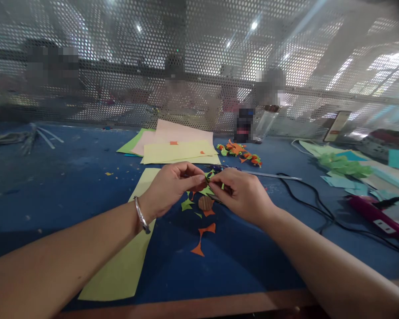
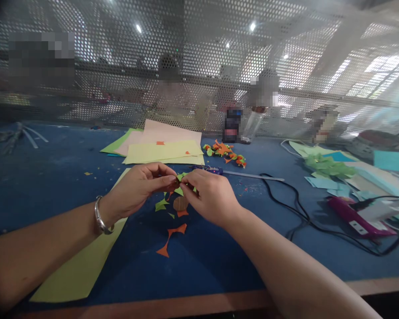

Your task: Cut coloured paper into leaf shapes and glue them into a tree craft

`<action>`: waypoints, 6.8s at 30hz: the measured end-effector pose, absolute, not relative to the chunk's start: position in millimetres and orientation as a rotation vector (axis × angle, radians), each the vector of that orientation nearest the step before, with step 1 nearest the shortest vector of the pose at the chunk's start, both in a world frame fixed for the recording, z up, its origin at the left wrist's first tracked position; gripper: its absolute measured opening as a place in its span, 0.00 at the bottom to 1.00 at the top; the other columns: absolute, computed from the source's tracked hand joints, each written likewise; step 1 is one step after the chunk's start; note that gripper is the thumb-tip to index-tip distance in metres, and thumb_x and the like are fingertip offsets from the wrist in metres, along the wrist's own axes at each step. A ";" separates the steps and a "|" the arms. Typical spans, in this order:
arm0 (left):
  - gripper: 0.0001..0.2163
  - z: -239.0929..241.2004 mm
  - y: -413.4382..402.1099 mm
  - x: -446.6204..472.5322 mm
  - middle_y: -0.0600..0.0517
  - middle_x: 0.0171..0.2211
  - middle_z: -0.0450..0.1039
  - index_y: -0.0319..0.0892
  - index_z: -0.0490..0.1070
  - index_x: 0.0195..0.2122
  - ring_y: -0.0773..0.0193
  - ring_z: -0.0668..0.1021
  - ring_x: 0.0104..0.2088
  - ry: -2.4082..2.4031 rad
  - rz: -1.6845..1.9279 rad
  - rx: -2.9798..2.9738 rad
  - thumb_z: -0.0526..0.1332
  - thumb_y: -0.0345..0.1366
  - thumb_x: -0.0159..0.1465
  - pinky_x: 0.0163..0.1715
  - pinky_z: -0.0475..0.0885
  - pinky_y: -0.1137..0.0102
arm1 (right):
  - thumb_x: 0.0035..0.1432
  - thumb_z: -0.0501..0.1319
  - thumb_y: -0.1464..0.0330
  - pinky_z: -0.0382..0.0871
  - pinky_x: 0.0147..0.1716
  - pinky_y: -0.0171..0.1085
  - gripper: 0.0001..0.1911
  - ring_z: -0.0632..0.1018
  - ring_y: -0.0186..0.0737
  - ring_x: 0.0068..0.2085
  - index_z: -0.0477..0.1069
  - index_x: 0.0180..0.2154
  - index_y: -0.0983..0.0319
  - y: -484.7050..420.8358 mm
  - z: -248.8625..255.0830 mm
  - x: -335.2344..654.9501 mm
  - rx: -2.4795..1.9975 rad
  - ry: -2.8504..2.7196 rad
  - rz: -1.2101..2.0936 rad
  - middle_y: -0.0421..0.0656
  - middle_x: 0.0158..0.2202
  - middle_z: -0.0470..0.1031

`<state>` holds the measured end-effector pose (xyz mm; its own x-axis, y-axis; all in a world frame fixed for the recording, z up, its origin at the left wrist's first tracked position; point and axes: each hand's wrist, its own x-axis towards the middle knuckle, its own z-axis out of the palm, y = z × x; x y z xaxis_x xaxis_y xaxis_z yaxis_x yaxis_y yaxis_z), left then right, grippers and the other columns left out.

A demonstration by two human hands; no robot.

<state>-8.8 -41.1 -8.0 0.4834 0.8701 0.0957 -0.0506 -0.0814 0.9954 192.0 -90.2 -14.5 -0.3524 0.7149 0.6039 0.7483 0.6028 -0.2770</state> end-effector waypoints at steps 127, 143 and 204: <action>0.11 -9.3 -31.1 -13.5 0.51 0.34 0.78 0.40 0.79 0.37 0.67 0.77 0.35 0.599 0.831 1.482 0.74 0.37 0.56 0.40 0.72 0.69 | 0.63 0.62 0.64 0.60 0.24 0.32 0.10 0.69 0.32 0.27 0.78 0.35 0.64 -96.1 -7.0 191.1 -1.251 -1.945 0.402 0.41 0.29 0.74; 0.10 -8.9 -31.4 -13.1 0.52 0.33 0.77 0.40 0.79 0.37 0.67 0.76 0.34 0.608 0.826 1.532 0.73 0.39 0.58 0.38 0.71 0.71 | 0.64 0.61 0.65 0.61 0.26 0.33 0.10 0.72 0.33 0.29 0.79 0.37 0.64 -94.9 -6.4 191.3 -1.227 -1.976 0.431 0.42 0.31 0.77; 0.14 -1.3 -26.3 -19.1 0.49 0.37 0.82 0.41 0.80 0.42 0.65 0.81 0.38 0.610 0.739 1.521 0.75 0.35 0.55 0.40 0.74 0.71 | 0.65 0.62 0.64 0.61 0.25 0.32 0.11 0.70 0.31 0.26 0.78 0.35 0.64 -93.2 -4.4 198.0 -1.224 -1.916 0.384 0.40 0.29 0.76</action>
<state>-19.1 -26.3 -1.3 0.6521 0.7521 0.0953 -0.0488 -0.0839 0.9953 198.0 -93.2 -4.4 -0.1995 0.8604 0.4689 0.6132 0.4829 -0.6252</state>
